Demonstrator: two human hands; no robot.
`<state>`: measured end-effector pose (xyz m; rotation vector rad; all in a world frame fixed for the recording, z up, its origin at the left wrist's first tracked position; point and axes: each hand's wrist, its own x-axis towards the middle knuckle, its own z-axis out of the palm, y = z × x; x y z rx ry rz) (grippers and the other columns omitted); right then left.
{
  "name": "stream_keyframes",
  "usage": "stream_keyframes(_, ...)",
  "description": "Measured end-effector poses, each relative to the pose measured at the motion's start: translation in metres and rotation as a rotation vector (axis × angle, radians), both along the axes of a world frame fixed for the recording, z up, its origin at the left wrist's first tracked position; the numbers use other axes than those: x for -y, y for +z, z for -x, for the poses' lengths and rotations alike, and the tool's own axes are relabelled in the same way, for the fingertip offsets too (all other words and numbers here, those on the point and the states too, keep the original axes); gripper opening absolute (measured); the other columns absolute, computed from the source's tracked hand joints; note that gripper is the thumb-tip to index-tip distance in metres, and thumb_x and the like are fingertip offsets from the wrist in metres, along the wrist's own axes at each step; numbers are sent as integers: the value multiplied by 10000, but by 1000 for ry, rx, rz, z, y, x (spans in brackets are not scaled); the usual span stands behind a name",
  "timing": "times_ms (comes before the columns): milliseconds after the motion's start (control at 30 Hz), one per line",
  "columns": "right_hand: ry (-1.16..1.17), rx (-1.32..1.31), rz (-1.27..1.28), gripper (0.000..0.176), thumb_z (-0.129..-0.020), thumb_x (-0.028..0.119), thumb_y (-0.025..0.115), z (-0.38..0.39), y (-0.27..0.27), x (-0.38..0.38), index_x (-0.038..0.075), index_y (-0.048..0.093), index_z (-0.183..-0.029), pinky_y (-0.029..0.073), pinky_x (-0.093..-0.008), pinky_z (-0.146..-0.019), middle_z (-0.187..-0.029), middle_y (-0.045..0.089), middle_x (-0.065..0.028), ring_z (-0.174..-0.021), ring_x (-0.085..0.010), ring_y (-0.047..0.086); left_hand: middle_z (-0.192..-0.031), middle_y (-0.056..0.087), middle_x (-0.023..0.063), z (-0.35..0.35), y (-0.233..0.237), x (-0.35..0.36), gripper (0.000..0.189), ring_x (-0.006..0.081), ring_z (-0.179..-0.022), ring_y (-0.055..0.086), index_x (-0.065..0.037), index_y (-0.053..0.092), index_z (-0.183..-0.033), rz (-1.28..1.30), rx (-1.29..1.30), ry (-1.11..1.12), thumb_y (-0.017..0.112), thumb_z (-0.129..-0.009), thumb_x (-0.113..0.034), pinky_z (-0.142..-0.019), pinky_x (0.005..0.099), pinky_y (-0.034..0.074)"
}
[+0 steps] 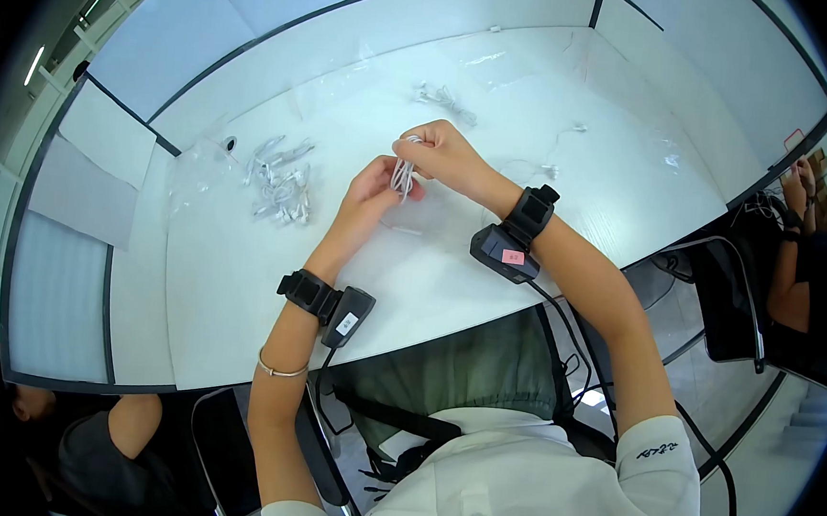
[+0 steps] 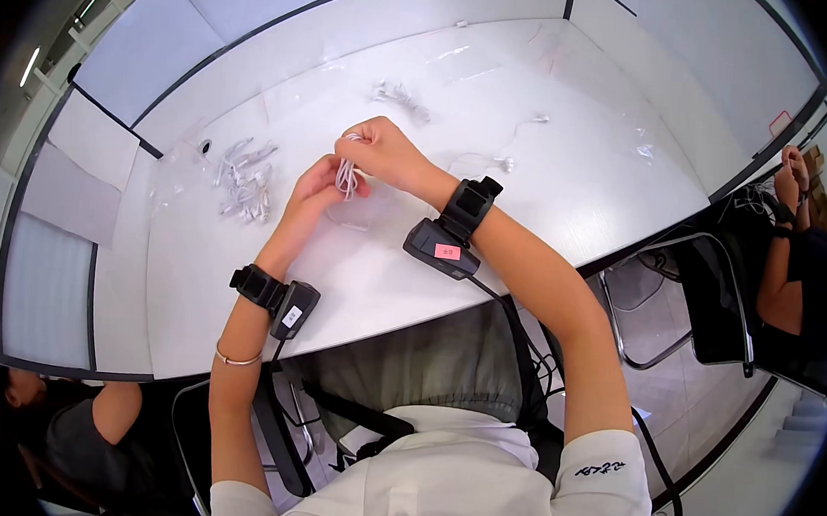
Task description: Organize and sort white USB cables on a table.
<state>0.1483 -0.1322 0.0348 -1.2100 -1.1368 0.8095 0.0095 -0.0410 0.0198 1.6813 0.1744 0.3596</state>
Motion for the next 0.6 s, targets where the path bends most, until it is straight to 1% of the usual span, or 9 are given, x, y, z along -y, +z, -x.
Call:
stream_keyframes(67, 23, -76, -17, 320, -843, 202, 528, 4, 0, -1, 77, 473, -554, 256, -212, -451, -537, 443, 42, -490, -28, 326, -818, 566, 50, 1, -3, -5, 296, 125, -797, 531, 10, 536, -1018, -45, -25, 5, 416, -764, -82, -782, 259, 399)
stream_keyframes(100, 45, 4, -21, 317, -843, 205, 533, 0, 3, 2, 81, 464, -559, 239, -215, -453, -543, 400, 58, -505, -26, 304, -739, 531, 24, 1, -1, -4, 237, 109, -730, 487, -1, 559, -916, -37, -42, -26, 406, -763, -97, -732, 247, 382)
stream_keyframes(133, -43, 130, -36, 313, -841, 206, 537, -6, -7, -6, 84, 456, -564, 226, -219, -454, -549, 365, 67, -512, -26, 289, -707, 520, 25, 1, 0, -3, 181, 102, -706, 471, -16, 545, -837, -37, -40, -18, 400, -770, -100, -706, 250, 379)
stream_keyframes(200, -45, 137, -13, 315, -840, 212, 541, -10, -11, -9, 83, 461, -564, 230, -219, -450, -548, 374, 67, -511, -24, 291, -696, 516, 26, 0, -2, -5, 153, 105, -671, 462, -26, 524, -805, -77, -42, -9, 388, -776, -90, -684, 251, 377)
stream_keyframes(300, -71, 148, -8, 313, -837, 227, 546, -10, -9, -9, 74, 479, -573, 235, -217, -448, -550, 382, 67, -508, -24, 295, -655, 456, 6, 0, -3, -3, 136, 93, -622, 423, -27, 495, -789, -29, -17, 1, 366, -816, -61, -595, 238, 366)
stream_keyframes(400, -117, 145, -1, 305, -831, 241, 555, -11, -5, -8, 62, 503, -590, 242, -214, -446, -550, 389, 69, -502, -25, 303, -673, 418, -12, 2, -1, -3, 139, 65, -592, 373, -33, 484, -843, 97, -58, -8, 351, -832, -70, -552, 218, 346)
stream_keyframes(500, -131, 151, -1, 303, -822, 242, 557, -15, -3, -6, 60, 500, -587, 240, -216, -446, -543, 372, 66, -499, -31, 300, -715, 395, -30, 3, 5, 6, 150, 37, -577, 315, -56, 477, -898, 136, -75, 24, 340, -842, -80, -526, 188, 306)
stream_keyframes(600, -169, 233, -10, 310, -811, 239, 559, -19, 0, -4, 64, 479, -568, 228, -227, -444, -533, 346, 61, -500, -37, 284, -755, 399, -40, 2, 2, 9, 154, 22, -576, 283, -83, 478, -919, 163, -55, -29, 344, -843, -87, -520, 168, 267)
